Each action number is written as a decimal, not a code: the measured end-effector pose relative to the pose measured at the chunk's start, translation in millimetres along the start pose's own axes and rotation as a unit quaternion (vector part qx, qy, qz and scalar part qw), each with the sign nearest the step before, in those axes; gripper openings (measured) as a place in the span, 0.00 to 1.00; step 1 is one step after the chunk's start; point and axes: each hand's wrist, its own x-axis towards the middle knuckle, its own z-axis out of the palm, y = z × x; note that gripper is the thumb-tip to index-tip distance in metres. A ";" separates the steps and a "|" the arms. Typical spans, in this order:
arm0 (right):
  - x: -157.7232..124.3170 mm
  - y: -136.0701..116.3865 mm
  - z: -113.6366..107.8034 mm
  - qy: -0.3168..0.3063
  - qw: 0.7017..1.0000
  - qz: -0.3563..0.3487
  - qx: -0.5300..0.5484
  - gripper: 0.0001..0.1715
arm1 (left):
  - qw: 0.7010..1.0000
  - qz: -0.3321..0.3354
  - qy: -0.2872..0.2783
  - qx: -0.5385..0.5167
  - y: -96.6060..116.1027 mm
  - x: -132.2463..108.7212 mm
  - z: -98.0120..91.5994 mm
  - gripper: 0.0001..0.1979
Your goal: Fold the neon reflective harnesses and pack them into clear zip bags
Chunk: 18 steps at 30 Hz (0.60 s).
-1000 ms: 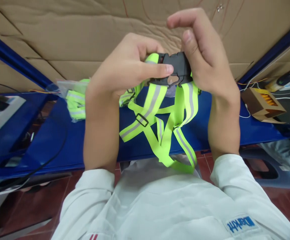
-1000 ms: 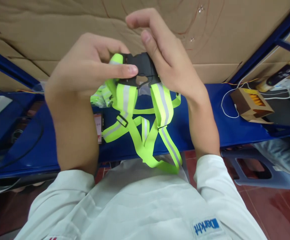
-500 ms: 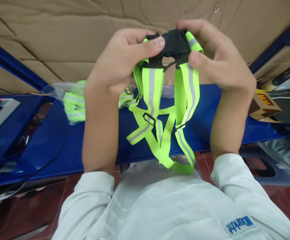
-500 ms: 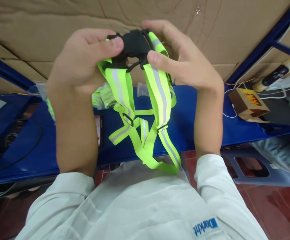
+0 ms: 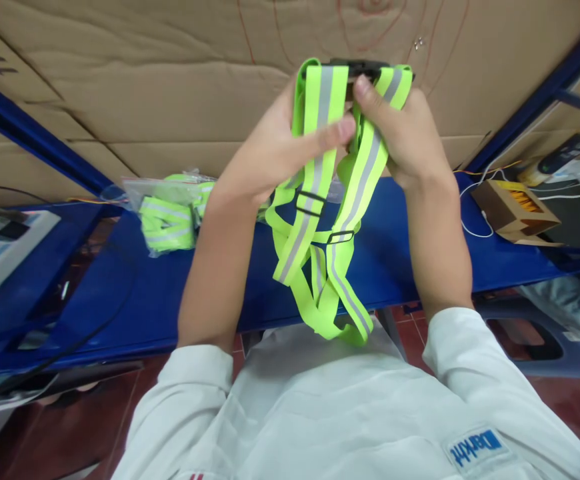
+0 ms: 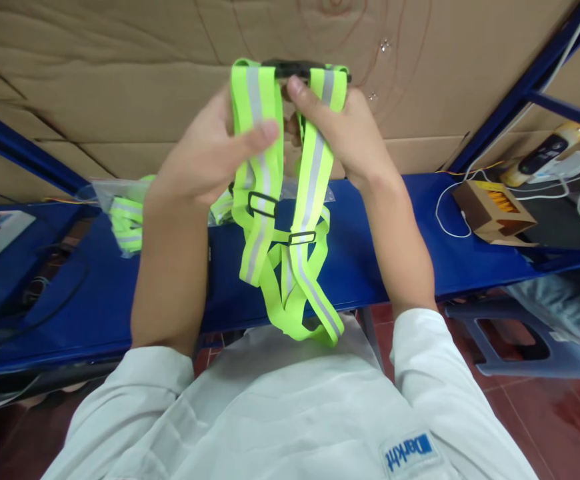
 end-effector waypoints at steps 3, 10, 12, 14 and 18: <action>0.5 -0.3 -6.4 0.018 0.997 0.064 0.028 0.35 | 0.991 0.047 -0.052 0.114 -12.3 5.4 -10.2 0.09; -11.2 -2.7 -4.9 -0.106 0.991 0.084 0.016 0.24 | 0.998 0.051 -0.002 0.048 -19.3 16.7 -16.8 0.07; -11.5 -1.9 -2.1 -0.123 0.990 0.067 0.030 0.22 | 0.998 0.064 0.015 0.018 -17.3 17.3 -12.7 0.10; -11.3 -4.0 1.8 -0.131 0.987 0.061 0.070 0.23 | 0.997 0.075 0.020 0.002 -16.2 17.4 -9.9 0.12; -11.5 -13.7 8.3 -0.122 0.972 0.123 0.156 0.25 | 0.995 0.097 0.004 -0.019 -15.2 15.9 -9.4 0.14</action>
